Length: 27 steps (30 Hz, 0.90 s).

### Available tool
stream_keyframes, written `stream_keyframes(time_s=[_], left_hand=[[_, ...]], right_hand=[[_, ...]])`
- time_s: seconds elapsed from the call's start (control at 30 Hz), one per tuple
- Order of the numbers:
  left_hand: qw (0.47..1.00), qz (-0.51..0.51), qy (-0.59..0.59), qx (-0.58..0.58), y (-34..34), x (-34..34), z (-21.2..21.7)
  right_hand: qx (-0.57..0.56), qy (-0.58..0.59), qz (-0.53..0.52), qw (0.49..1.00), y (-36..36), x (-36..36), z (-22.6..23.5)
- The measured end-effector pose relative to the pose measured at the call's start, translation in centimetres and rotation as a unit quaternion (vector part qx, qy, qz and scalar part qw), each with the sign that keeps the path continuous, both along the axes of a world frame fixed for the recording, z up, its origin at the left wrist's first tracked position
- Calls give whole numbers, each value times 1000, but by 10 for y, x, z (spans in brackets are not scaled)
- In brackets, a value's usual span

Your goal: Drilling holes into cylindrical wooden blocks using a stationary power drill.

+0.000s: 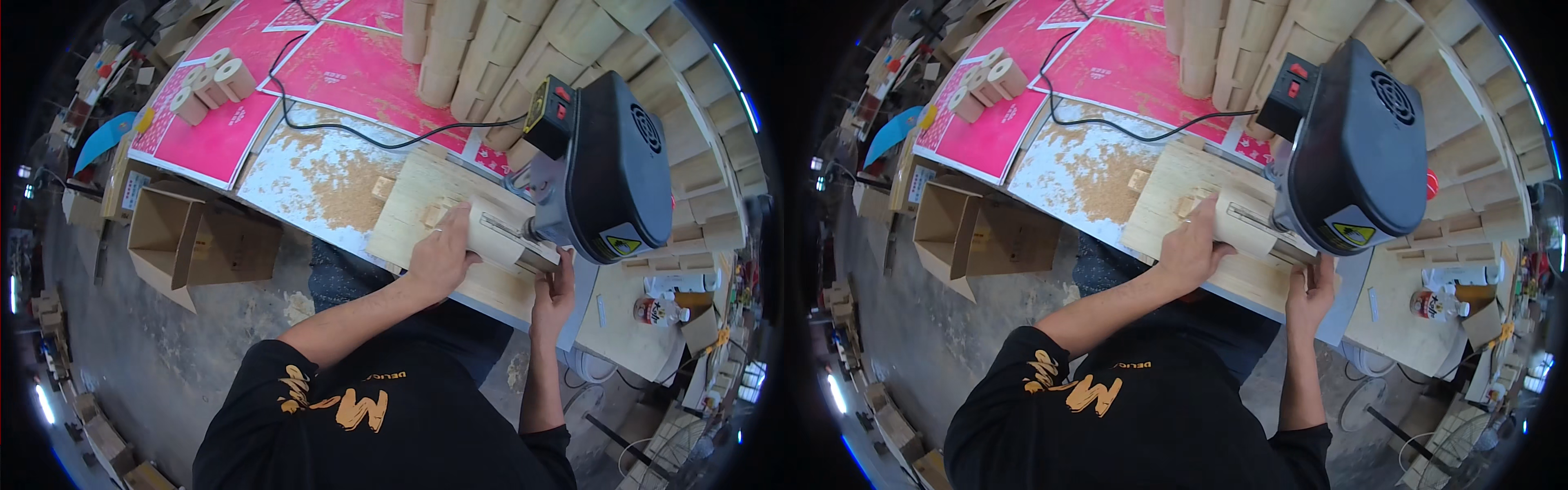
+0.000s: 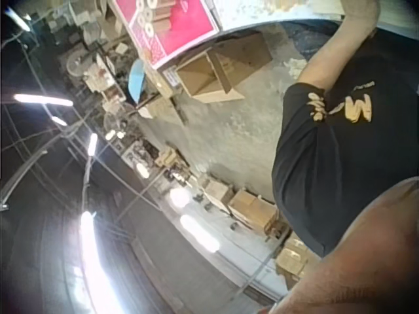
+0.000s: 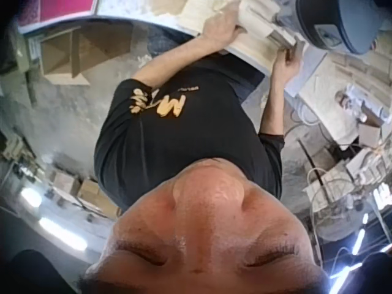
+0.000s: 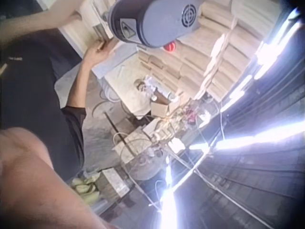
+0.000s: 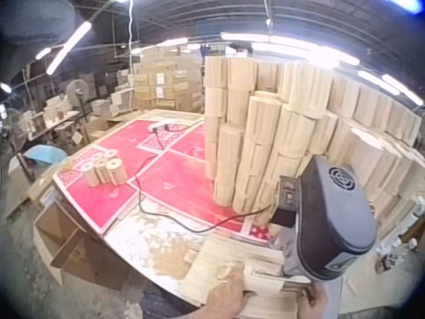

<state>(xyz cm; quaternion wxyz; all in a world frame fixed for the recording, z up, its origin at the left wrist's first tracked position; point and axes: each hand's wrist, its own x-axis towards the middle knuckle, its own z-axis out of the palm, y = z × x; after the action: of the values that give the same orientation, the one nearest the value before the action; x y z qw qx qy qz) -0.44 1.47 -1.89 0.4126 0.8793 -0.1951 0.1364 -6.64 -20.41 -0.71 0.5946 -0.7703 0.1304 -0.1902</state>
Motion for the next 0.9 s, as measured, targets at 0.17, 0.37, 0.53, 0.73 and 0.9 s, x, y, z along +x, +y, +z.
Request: stream_keyframes(time_s=[0.17,0.37,0.53,0.73,0.9], left_hand=[[999,-2,-46,4,-8,-3,-5],[999,26,-25,35,-1,-2,-5],[999,22,-31,36,-3,-2,-4],[998,15,-34,42,-2,-2,1],[999,27,9,44,-8,-5,-2]], right_hand=[[-12,21,-90,996,-64,31,51],[175,-160,183,954,-32,80,184],[-249,-276,91,924,-12,4,109],[-466,-316,80,823,-21,16,50],[-342,-336,131,868,-24,13,106]])
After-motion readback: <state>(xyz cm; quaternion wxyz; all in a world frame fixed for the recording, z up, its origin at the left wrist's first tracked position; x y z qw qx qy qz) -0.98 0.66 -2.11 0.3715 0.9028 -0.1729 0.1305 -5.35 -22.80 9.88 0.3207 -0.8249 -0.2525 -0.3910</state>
